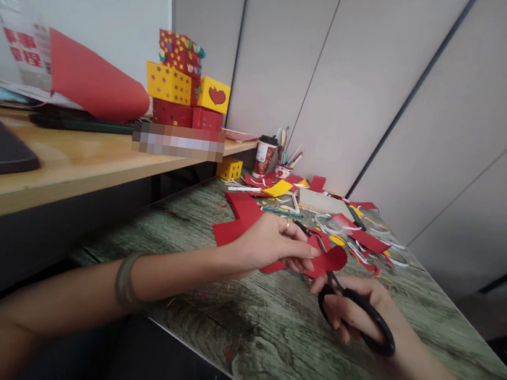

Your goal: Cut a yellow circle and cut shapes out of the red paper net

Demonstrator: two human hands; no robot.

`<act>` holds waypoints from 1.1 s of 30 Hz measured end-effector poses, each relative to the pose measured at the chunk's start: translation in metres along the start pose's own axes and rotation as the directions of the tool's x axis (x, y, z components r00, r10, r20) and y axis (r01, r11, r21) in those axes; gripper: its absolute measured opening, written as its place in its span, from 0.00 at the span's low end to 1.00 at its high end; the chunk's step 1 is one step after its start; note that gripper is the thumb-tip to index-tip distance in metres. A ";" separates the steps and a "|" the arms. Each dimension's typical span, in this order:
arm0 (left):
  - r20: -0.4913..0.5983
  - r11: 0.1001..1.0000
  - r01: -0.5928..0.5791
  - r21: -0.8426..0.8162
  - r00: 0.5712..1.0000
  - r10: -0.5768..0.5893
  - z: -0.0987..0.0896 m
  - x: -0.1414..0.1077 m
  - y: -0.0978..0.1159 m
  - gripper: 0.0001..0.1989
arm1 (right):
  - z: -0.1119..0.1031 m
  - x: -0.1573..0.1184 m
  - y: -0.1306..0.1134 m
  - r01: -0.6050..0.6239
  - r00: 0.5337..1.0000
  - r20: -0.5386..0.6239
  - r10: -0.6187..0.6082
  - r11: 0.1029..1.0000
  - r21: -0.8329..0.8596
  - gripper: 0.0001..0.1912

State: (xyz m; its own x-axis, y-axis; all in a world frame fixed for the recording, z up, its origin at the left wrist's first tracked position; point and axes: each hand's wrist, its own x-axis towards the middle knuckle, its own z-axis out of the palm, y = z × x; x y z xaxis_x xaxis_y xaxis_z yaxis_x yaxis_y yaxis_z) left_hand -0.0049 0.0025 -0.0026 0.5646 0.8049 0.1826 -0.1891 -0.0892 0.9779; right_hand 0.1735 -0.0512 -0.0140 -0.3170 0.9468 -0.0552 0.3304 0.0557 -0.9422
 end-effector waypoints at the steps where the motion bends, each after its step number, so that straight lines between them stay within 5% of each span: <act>1: -0.002 1.000 -0.001 -0.003 1.000 0.001 0.000 0.000 0.000 0.09 | 0.000 0.000 0.000 0.003 1.000 -0.005 -0.003 1.000 -0.001 0.06; 33: -0.016 0.996 -0.020 -0.092 1.000 0.018 0.002 -0.002 -0.002 0.07 | 0.005 0.000 -0.005 -0.009 0.996 -0.088 0.003 0.997 -0.072 0.06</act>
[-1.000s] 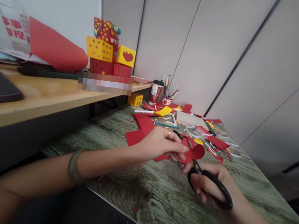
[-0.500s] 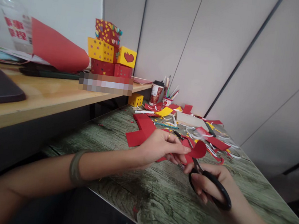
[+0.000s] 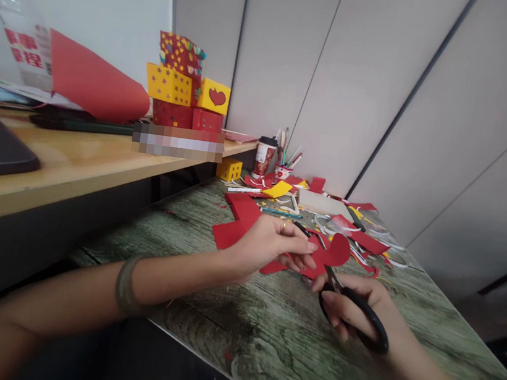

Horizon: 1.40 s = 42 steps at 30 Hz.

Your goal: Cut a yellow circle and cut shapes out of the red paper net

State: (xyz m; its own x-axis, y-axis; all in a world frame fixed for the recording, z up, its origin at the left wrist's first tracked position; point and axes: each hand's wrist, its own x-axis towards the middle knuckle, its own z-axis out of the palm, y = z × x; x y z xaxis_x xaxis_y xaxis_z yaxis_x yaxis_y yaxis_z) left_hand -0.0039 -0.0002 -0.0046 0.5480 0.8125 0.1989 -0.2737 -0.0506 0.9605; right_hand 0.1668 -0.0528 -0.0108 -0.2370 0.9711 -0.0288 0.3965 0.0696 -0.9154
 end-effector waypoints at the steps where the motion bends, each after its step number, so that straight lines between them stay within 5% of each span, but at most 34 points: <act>1: 0.013 1.000 0.000 0.004 1.000 0.000 0.000 0.000 -0.001 0.07 | 0.000 0.000 0.001 0.009 1.000 0.007 -0.009 1.000 -0.013 0.06; 42: 0.093 0.998 0.036 -0.043 0.995 -0.032 0.003 -0.001 -0.003 0.04 | 0.002 0.001 -0.001 0.064 0.998 -0.024 -0.064 0.998 -0.017 0.03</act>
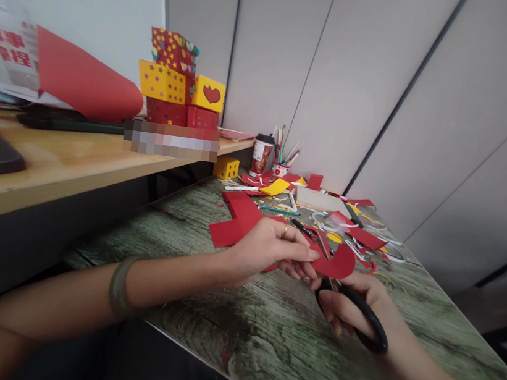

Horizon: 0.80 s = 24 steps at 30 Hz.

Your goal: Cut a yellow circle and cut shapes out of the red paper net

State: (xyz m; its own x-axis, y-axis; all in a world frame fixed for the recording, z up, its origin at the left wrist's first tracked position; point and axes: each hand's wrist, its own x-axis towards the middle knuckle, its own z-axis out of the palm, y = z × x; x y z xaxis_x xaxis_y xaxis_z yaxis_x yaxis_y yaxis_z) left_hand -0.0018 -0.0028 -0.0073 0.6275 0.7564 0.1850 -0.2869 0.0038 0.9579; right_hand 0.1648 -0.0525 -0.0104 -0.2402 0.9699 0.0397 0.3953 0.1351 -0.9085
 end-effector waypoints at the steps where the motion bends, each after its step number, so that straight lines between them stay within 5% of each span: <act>1: -0.008 1.000 0.006 0.000 1.000 -0.006 0.000 0.000 0.000 0.05 | -0.001 -0.001 0.000 0.007 1.000 0.005 -0.007 1.000 0.005 0.03; 24: -0.141 0.991 -0.065 -0.116 0.989 0.048 0.002 0.001 -0.002 0.04 | -0.001 -0.002 -0.007 -0.027 0.998 -0.051 0.025 0.999 -0.029 0.11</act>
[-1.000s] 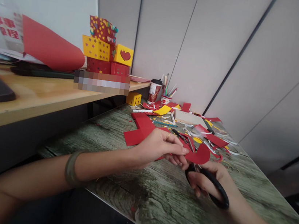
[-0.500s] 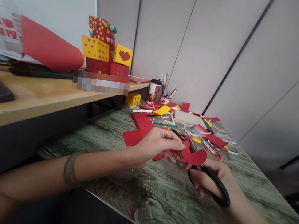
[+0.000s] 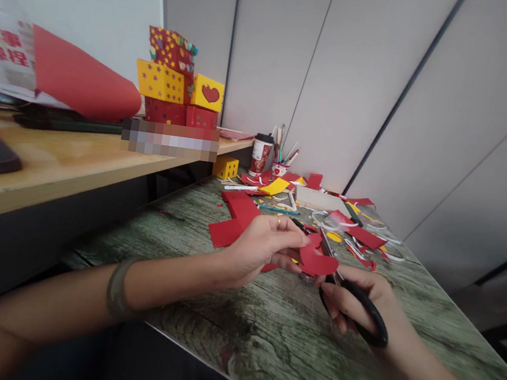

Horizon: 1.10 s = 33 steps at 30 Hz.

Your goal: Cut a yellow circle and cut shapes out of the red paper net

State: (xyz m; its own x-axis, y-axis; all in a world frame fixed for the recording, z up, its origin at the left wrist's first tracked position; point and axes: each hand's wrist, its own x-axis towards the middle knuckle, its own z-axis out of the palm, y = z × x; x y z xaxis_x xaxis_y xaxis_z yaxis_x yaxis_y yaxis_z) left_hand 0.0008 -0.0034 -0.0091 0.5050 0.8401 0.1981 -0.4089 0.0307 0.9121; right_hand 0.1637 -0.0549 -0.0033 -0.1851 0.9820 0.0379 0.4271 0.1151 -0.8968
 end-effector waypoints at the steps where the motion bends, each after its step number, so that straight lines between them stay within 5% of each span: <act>1: -0.007 1.000 -0.010 -0.005 1.000 0.010 0.000 0.000 0.000 0.04 | 0.000 0.000 0.000 -0.004 1.000 0.002 0.004 1.000 0.007 0.10; 12: -0.074 0.998 -0.062 0.002 0.995 0.062 0.001 0.000 0.001 0.05 | 0.001 0.000 0.006 -0.015 1.000 0.005 0.015 1.000 0.028 0.06; 33: -0.015 1.000 0.028 -0.001 1.000 -0.028 0.004 -0.003 0.000 0.07 | -0.001 0.002 0.005 0.072 0.997 0.038 -0.071 0.997 -0.016 0.09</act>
State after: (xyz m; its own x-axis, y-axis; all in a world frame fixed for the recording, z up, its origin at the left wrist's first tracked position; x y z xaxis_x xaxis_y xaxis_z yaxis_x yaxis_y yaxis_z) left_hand 0.0017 -0.0080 -0.0082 0.5051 0.8467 0.1673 -0.3951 0.0546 0.9170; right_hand 0.1669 -0.0526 -0.0072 -0.2484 0.9649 0.0848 0.4265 0.1876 -0.8848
